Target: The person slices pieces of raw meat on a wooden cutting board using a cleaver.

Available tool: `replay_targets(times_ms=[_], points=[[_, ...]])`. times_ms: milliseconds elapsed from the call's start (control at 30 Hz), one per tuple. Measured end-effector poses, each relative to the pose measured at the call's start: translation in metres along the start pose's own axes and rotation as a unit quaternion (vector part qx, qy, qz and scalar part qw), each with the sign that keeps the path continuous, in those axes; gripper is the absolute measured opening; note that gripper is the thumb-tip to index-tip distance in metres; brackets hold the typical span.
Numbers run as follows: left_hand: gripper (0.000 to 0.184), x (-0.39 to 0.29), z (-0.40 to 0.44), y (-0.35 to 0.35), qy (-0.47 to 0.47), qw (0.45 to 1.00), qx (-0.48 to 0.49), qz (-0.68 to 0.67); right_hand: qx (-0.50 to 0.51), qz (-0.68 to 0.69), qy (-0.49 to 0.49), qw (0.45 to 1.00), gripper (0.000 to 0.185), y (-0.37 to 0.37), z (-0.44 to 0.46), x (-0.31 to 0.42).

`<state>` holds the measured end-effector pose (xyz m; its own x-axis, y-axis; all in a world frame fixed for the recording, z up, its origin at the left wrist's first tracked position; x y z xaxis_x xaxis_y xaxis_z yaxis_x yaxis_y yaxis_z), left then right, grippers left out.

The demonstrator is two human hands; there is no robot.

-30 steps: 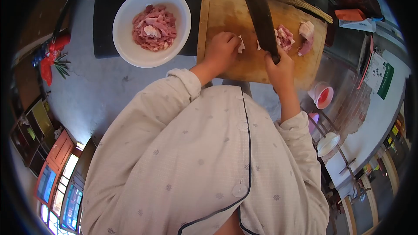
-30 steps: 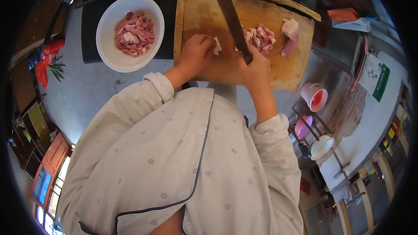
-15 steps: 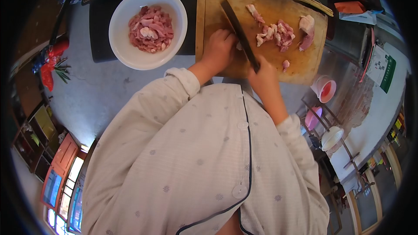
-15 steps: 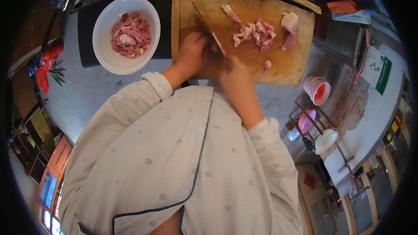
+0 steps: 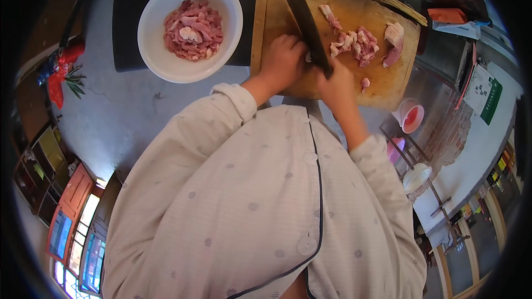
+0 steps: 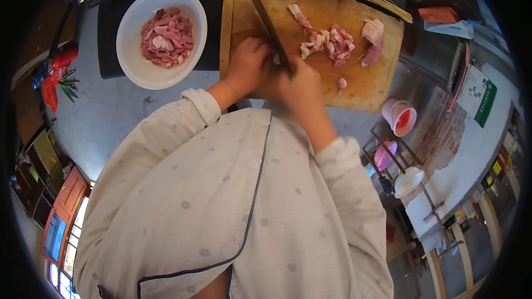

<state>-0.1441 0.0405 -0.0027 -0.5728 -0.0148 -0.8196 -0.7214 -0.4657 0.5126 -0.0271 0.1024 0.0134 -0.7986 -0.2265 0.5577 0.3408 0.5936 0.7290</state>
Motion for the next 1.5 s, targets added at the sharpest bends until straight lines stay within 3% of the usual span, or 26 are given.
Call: replay_targets(times_ms=[167,400,500,1000,1300,1500], points=[[0.015,-0.006,-0.003,0.005,-0.007,1.000,-0.022,0.020,0.057,0.094,-0.055,0.992,0.029,0.003,0.042,-0.016],[0.017,-0.004,-0.006,0.004,-0.027,1.000,-0.012,0.008,0.023,-0.033,0.018,0.999,0.029,0.027,-0.022,-0.017],[0.019,-0.004,-0.004,0.004,-0.015,1.000,0.007,0.012,0.075,-0.040,-0.061,0.995,0.030,0.022,-0.046,-0.029],[0.017,0.000,-0.004,0.006,-0.006,1.000,-0.003,-0.015,0.079,-0.038,-0.115,0.989,0.029,0.031,-0.071,-0.032],[0.019,0.001,-0.004,0.009,-0.014,0.999,-0.013,-0.026,0.077,-0.027,-0.061,0.995,0.026,0.028,-0.057,-0.028],[0.022,0.003,-0.005,0.008,-0.012,0.999,-0.023,-0.018,0.103,-0.074,-0.087,0.988,0.024,0.036,-0.063,-0.029]])
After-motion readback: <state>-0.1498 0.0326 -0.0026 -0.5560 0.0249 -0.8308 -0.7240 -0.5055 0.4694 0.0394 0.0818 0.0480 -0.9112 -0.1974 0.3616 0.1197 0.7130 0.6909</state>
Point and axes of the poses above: each hand's wrist, its own z-axis towards the middle knuckle, its own y-axis out of the back of the hand, x = y × z, the point moved 10 cm from there along z, towards the middle knuckle, and after that the axes turned 3 degrees about -z, right-handed, at the moved point
